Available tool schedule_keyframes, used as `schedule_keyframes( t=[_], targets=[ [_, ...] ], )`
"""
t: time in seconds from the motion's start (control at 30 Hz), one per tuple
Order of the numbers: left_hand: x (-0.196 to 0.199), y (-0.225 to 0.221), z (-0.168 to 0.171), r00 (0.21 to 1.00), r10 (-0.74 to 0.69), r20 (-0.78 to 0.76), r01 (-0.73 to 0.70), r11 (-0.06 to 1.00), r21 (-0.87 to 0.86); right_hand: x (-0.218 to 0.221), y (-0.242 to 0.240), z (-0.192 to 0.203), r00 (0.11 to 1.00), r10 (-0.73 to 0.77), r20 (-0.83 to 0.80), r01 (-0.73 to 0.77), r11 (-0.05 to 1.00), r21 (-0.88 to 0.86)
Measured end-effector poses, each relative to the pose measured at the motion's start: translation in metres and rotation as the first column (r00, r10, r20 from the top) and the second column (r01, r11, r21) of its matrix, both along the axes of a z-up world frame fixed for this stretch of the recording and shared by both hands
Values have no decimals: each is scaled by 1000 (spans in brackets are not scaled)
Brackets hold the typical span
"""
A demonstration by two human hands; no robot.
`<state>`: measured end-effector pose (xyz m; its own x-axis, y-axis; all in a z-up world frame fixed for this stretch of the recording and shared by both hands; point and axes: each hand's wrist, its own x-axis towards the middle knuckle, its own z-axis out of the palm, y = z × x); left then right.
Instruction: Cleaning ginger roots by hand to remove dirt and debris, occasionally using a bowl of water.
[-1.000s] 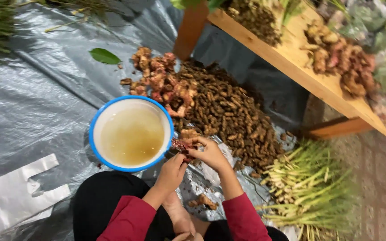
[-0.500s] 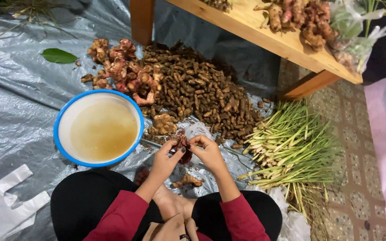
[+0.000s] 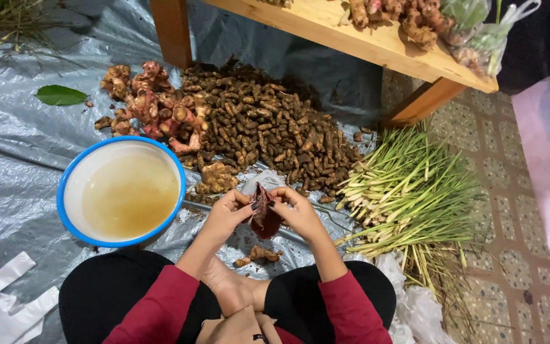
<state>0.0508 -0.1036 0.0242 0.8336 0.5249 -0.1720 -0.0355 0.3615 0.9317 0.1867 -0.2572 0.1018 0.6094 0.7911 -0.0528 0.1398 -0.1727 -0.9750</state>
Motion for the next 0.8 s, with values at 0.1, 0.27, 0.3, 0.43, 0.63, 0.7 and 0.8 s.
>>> schedule_keyframes(
  t=[0.1,0.27,0.3,0.43,0.63,0.7,0.8],
  targets=[
    [-2,-1,32,999,-27,-28,29,996,84,12,-6,-9,995,-32,98,33,999,-5],
    [-1,8,80,998,-56,-9,57,978,200,30,-22,-9,985,-79,153,83,996,-23],
    [-1,13,84,996,-85,-18,87,966,245,33,-26,-7,983,-83,166,88,996,-20],
    [5,14,93,983,-181,-31,180,925,334,33,-30,2,989,-32,143,38,999,-39],
    [11,12,117,960,-195,-201,273,813,515,42,-33,2,991,-44,127,56,994,-97],
    [15,15,121,955,-192,-226,289,768,572,44,-34,3,989,-38,143,47,997,-63],
    [14,16,136,927,-233,-295,373,662,650,58,-41,-19,1000,5,30,-5,1000,-12]
  ],
)
